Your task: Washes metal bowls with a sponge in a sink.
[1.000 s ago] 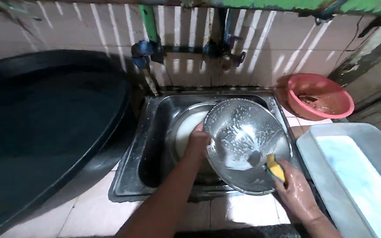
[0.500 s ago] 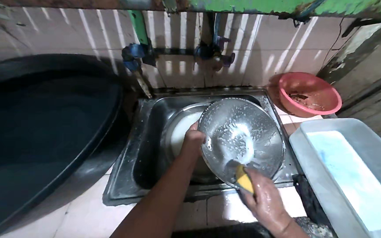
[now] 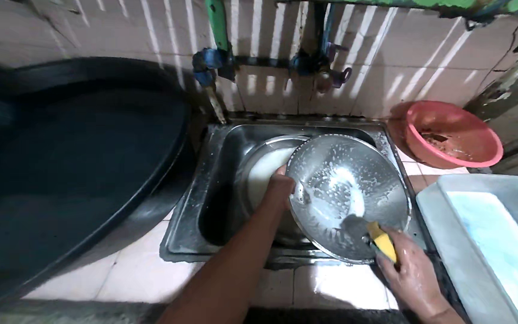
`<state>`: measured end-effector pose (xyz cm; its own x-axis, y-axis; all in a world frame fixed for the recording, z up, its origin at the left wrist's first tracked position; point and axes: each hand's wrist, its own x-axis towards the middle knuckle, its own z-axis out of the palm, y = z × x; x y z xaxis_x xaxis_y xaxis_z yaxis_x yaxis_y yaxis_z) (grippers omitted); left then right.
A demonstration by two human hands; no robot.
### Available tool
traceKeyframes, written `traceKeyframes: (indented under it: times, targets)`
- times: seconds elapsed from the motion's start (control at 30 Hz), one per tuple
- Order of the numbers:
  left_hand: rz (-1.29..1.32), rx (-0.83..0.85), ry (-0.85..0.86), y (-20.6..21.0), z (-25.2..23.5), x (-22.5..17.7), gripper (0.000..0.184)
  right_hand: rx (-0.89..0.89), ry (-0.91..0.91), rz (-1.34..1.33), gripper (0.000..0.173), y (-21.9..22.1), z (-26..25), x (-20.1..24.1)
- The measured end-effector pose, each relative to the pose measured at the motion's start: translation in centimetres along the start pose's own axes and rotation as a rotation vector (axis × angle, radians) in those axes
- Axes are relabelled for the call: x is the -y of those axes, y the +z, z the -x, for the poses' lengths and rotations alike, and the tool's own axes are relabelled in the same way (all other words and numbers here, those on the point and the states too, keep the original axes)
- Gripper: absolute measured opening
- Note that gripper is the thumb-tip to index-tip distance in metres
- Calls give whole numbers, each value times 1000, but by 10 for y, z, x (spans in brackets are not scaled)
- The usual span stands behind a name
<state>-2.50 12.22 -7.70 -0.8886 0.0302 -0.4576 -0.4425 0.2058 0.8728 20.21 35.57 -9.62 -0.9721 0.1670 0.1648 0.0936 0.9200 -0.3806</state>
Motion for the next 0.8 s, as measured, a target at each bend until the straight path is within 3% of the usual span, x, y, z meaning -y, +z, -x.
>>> traceKeyframes:
  times: [0.13, 0.23, 0.3, 0.33, 0.43, 0.5, 0.63, 0.73, 0.8]
  targets:
    - [-40, -17, -28, 4, 4, -2, 82, 90, -123, -78, 59, 18, -5, 73]
    - [-176, -16, -62, 5, 11, 1, 76, 395, -62, -213, 66, 20, -45, 132]
    - [-218, -19, -90, 2, 15, 3, 75, 492, -77, -219, 68, 19, -53, 140]
    - [-216, -24, -100, -1, 14, 7, 77, 480, -100, -211, 67, 17, -45, 132]
    - [-138, -50, -113, -15, 7, 15, 77, 176, -220, -137, 56, 8, -3, 72]
    - [-53, -41, -138, -23, 2, 21, 80, 9, -206, -141, 52, 4, 5, 25]
    - [-15, -24, -198, -24, -5, 19, 85, -110, 134, -204, 66, -2, -38, -13]
    - [-26, -6, -201, -22, -10, 15, 86, -90, 380, -178, 64, -12, -94, -22]
    - [-75, 10, -190, -21, -12, 12, 87, -88, 439, -132, 60, -14, -132, -31]
